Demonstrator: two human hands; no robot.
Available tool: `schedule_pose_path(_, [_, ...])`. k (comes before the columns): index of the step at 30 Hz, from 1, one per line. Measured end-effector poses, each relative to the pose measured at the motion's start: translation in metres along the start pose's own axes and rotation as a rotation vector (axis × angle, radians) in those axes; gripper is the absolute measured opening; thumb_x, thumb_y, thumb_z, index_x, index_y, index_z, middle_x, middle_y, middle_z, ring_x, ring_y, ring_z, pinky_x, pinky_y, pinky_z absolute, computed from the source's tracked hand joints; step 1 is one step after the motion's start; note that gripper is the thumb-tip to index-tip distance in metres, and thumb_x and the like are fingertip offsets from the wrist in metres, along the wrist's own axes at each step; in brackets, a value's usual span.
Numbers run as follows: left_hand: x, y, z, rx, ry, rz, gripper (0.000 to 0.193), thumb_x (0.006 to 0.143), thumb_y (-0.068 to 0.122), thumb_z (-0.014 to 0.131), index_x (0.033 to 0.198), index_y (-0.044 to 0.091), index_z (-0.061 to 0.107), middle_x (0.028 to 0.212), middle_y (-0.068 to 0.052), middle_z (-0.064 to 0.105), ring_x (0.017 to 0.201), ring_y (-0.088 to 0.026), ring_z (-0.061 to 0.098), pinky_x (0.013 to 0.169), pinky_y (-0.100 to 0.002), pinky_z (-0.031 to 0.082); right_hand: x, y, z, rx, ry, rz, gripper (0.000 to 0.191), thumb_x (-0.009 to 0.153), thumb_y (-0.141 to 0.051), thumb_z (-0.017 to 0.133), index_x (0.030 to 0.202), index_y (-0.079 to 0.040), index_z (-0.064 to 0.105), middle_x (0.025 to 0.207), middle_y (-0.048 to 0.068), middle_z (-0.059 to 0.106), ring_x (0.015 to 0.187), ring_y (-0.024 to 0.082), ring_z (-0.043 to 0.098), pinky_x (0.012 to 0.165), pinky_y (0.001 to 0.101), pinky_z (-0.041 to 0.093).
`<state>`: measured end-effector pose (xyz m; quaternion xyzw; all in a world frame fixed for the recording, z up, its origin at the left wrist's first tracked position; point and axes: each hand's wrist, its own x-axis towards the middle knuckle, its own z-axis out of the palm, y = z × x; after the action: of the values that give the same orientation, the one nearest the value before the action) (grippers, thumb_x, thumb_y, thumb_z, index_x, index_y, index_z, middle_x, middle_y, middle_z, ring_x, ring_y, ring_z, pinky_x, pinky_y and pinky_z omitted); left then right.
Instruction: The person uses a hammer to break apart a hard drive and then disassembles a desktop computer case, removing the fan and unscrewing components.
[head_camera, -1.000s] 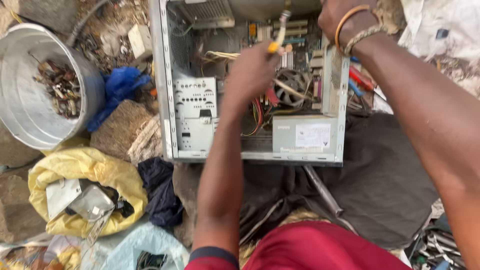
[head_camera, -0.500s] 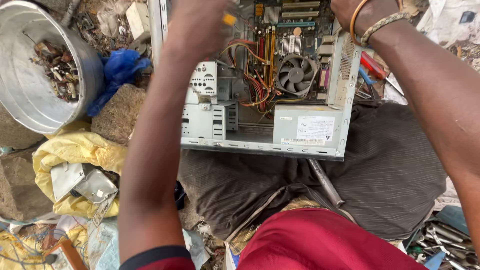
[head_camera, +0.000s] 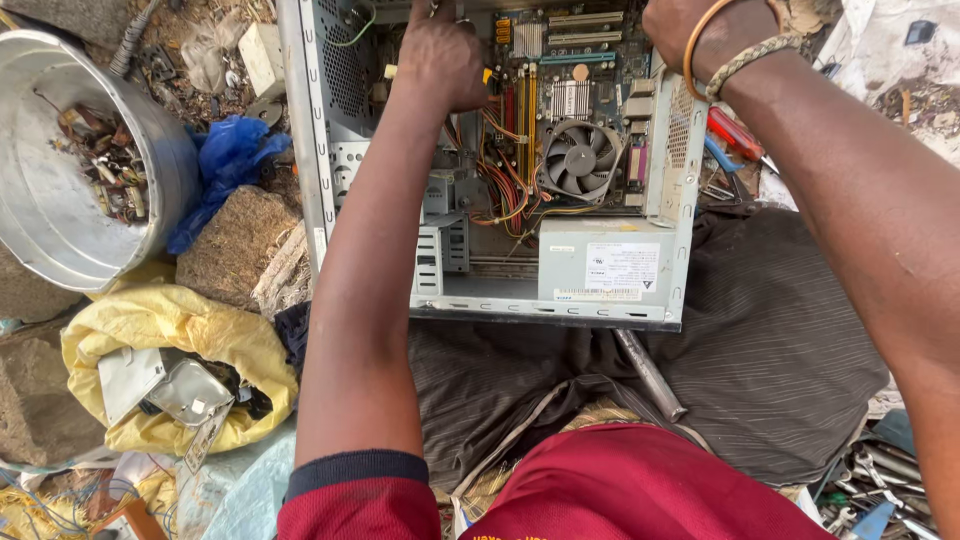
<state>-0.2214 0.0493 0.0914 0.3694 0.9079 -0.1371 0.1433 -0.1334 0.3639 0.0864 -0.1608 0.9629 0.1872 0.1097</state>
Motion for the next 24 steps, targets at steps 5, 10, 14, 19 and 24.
schedule_pose_path(5, [0.008, -0.011, 0.025, -0.111, -0.082, -0.027, 0.044, 0.085, 0.044, 0.061, 0.105, 0.01, 0.078, 0.112, -0.017, 0.075, 0.126, -0.031, 0.058, 0.122, -0.059, 0.015, -0.001, 0.002, -0.002, -0.019, 0.05, -0.028, 0.012, 0.092, -0.016, 0.072, 0.094, -0.01, 0.083, 0.078, 0.01, 0.077, 0.067, 0.023, 0.075, 0.057, 0.0381, 0.062])
schedule_pose_path(10, [0.007, -0.001, 0.05, -0.161, 0.296, 0.095, 0.089, 0.062, 0.083, 0.072, 0.109, 0.007, 0.077, 0.106, -0.027, 0.071, 0.113, -0.047, 0.058, 0.104, -0.07, 0.019, -0.001, -0.001, -0.003, -0.063, 0.05, -0.031, 0.011, 0.092, -0.016, 0.073, 0.091, -0.011, 0.082, 0.077, 0.009, 0.077, 0.066, 0.022, 0.074, 0.057, 0.0384, 0.062])
schedule_pose_path(14, [0.007, 0.005, 0.045, -0.213, -0.027, 0.042, 0.082, 0.058, 0.069, 0.09, 0.106, 0.004, 0.075, 0.106, -0.02, 0.073, 0.112, -0.04, 0.063, 0.111, -0.061, 0.03, -0.002, -0.002, -0.007, -0.076, 0.03, -0.009, 0.014, 0.095, -0.018, 0.072, 0.089, -0.01, 0.082, 0.071, 0.01, 0.076, 0.059, 0.02, 0.073, 0.05, 0.0356, 0.061])
schedule_pose_path(19, [-0.014, -0.001, 0.006, -0.324, 0.042, 0.042, 0.059, 0.068, 0.059, 0.093, 0.096, 0.01, 0.078, 0.096, -0.019, 0.074, 0.1, -0.037, 0.067, 0.104, -0.057, 0.041, -0.005, 0.001, -0.014, -0.076, 0.071, -0.015, 0.014, 0.095, -0.02, 0.073, 0.088, -0.011, 0.081, 0.071, 0.01, 0.075, 0.059, 0.02, 0.072, 0.05, 0.0349, 0.06])
schedule_pose_path(24, [-0.049, -0.032, -0.016, -0.378, 0.098, -0.015, 0.042, 0.081, 0.051, 0.085, 0.107, 0.019, 0.079, 0.09, -0.02, 0.075, 0.092, -0.037, 0.07, 0.108, -0.062, 0.036, 0.002, -0.007, -0.008, -0.12, 0.043, -0.053, 0.014, 0.096, -0.02, 0.073, 0.088, -0.011, 0.08, 0.074, 0.007, 0.076, 0.058, 0.018, 0.069, 0.051, 0.0347, 0.059])
